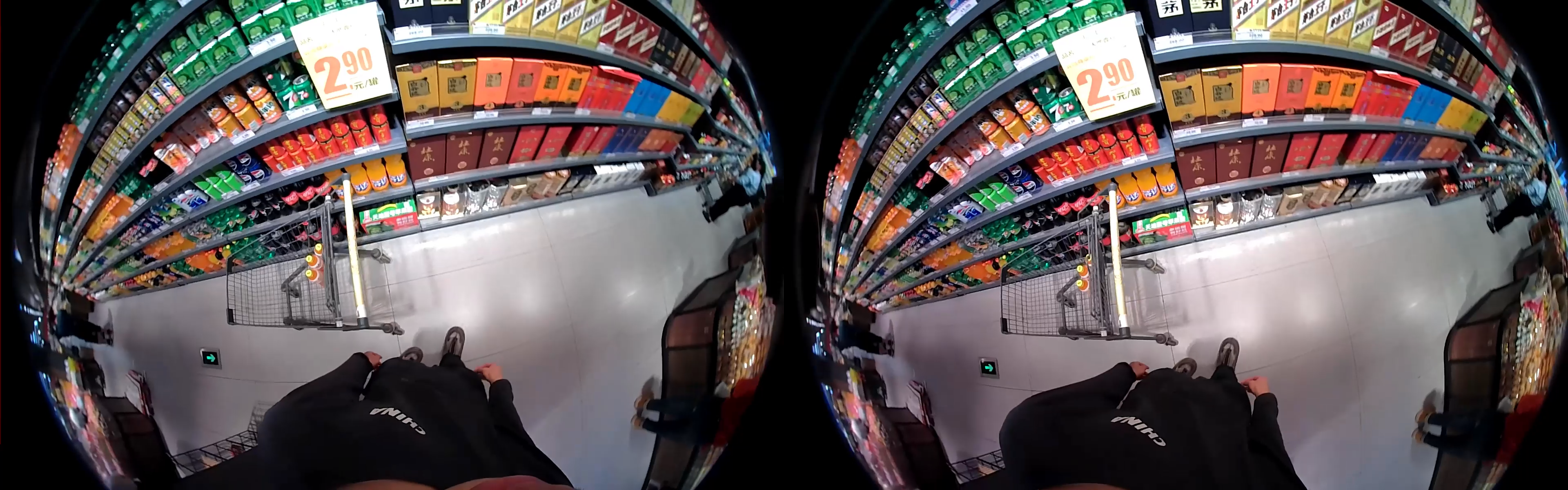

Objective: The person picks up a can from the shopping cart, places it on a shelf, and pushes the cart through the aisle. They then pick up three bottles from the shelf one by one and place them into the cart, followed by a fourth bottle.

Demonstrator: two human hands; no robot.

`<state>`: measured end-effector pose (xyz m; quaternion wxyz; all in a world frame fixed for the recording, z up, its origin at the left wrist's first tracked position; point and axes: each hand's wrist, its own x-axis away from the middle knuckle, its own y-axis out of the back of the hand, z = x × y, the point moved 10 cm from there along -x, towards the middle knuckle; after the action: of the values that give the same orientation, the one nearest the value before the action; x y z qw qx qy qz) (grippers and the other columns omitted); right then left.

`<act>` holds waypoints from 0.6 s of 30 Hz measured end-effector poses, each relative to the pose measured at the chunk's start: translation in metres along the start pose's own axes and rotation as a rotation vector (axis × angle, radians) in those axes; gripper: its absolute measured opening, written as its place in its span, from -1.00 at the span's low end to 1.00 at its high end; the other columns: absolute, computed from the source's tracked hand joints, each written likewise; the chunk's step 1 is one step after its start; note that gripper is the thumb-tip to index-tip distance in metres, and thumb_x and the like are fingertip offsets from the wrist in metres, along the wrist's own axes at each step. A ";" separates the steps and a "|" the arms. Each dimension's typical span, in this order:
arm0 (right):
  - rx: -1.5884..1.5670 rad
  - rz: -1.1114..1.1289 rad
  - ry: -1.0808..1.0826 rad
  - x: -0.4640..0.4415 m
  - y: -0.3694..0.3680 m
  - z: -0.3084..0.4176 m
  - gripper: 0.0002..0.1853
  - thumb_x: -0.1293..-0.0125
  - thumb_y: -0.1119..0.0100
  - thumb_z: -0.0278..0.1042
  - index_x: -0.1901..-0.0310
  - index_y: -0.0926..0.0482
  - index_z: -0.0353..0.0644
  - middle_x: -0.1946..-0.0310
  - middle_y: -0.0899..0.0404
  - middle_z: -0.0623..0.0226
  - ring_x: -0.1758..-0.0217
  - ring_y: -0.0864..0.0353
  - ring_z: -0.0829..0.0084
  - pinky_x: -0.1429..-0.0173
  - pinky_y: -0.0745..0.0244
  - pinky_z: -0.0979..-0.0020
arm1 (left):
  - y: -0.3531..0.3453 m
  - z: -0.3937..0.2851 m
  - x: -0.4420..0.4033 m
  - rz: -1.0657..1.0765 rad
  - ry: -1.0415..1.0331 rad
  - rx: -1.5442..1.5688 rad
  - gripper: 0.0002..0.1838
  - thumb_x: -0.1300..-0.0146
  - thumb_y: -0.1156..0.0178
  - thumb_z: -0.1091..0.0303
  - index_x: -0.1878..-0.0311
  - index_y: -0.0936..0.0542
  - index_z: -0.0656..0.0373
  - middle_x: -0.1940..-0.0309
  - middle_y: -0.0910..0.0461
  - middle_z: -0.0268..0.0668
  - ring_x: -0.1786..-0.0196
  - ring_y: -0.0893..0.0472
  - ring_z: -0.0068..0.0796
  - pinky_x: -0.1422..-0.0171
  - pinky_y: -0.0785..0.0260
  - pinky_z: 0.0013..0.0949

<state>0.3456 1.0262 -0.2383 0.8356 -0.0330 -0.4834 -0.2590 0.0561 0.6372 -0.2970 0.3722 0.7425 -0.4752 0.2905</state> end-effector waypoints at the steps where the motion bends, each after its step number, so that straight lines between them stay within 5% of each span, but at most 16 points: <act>1: 0.007 0.063 -0.013 -0.018 0.009 -0.002 -0.82 -0.10 -0.51 -0.35 0.34 -0.77 -0.27 0.45 -0.73 0.29 0.42 -0.71 0.45 0.29 -0.65 0.44 | -0.009 -0.032 -0.004 -0.052 -0.134 -0.258 -0.68 -0.40 -0.17 0.18 -0.03 -0.70 0.17 0.23 -0.75 -0.13 0.24 -0.72 -0.37 0.11 -0.59 -0.30; 2: 0.011 0.125 -0.036 -0.025 0.016 -0.004 -0.81 -0.10 -0.51 -0.32 0.35 -0.76 -0.26 0.45 -0.73 0.31 0.41 -0.71 0.46 0.29 -0.65 0.46 | -0.023 -0.058 -0.012 -0.103 -0.202 -0.380 -0.68 -0.40 -0.16 0.16 -0.03 -0.70 0.15 0.20 -0.76 -0.14 0.18 -0.73 -0.40 0.04 -0.59 -0.31; 4: 0.181 0.237 -0.045 -0.059 0.028 -0.002 -0.79 -0.11 -0.51 -0.29 0.34 -0.76 -0.26 0.43 -0.73 0.30 0.39 -0.72 0.46 0.29 -0.65 0.46 | -0.048 -0.077 -0.048 -0.063 -0.150 -0.093 -0.67 -0.41 -0.15 0.10 0.01 -0.72 0.12 0.18 -0.77 -0.21 0.18 -0.73 -0.50 -0.05 -0.55 -0.35; 6: 0.291 0.287 -0.042 -0.074 0.044 -0.002 -0.80 -0.12 -0.51 -0.31 0.34 -0.76 -0.27 0.43 -0.74 0.27 0.41 -0.72 0.45 0.33 -0.62 0.45 | -0.046 -0.123 -0.036 -0.073 -0.102 -0.067 -0.69 -0.42 -0.15 0.12 0.00 -0.71 0.09 0.23 -0.76 -0.23 0.21 -0.72 -0.48 0.05 -0.57 -0.37; 9: 0.390 0.277 -0.008 -0.091 0.058 0.029 -0.85 -0.16 -0.43 -0.39 0.31 -0.78 -0.30 0.43 -0.75 0.19 0.46 -0.70 0.42 0.42 -0.57 0.42 | -0.031 -0.159 -0.051 -0.167 -0.080 0.452 -0.70 -0.44 -0.17 0.13 -0.03 -0.69 0.10 0.33 -0.70 -0.25 0.39 -0.66 -0.49 0.28 -0.54 -0.39; 12: 0.380 0.438 0.022 -0.103 0.051 0.045 -0.82 -0.19 -0.39 -0.31 0.26 -0.80 -0.22 0.37 -0.76 0.31 0.35 -0.73 0.47 0.27 -0.66 0.44 | -0.023 -0.181 -0.060 -0.377 -0.015 0.748 -0.73 -0.45 -0.17 0.18 0.00 -0.68 0.15 0.35 -0.68 -0.27 0.43 -0.63 -0.50 0.33 -0.53 -0.43; 16: 0.072 0.726 -0.157 -0.135 0.027 0.029 -0.84 -0.20 -0.37 -0.34 0.27 -0.81 -0.22 0.35 -0.77 0.34 0.34 -0.74 0.48 0.24 -0.67 0.46 | -0.060 -0.226 -0.069 -0.144 0.025 0.637 -0.78 -0.52 -0.09 0.23 -0.02 -0.65 0.07 0.33 -0.67 -0.36 0.39 -0.63 -0.55 0.29 -0.50 -0.43; 18: 0.293 0.596 -0.058 -0.122 0.020 0.063 -0.82 -0.19 -0.40 -0.29 0.28 -0.81 -0.23 0.36 -0.77 0.31 0.36 -0.72 0.47 0.25 -0.66 0.44 | -0.077 -0.249 -0.072 0.038 -0.006 0.531 -0.76 -0.51 -0.14 0.17 0.00 -0.64 0.10 0.33 -0.66 -0.37 0.38 -0.63 -0.54 0.28 -0.51 -0.41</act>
<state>0.2561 1.1120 -0.3018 0.8563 -0.0601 -0.5081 0.0701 0.0804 0.8995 -0.2365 0.1572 0.8060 -0.3972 0.4097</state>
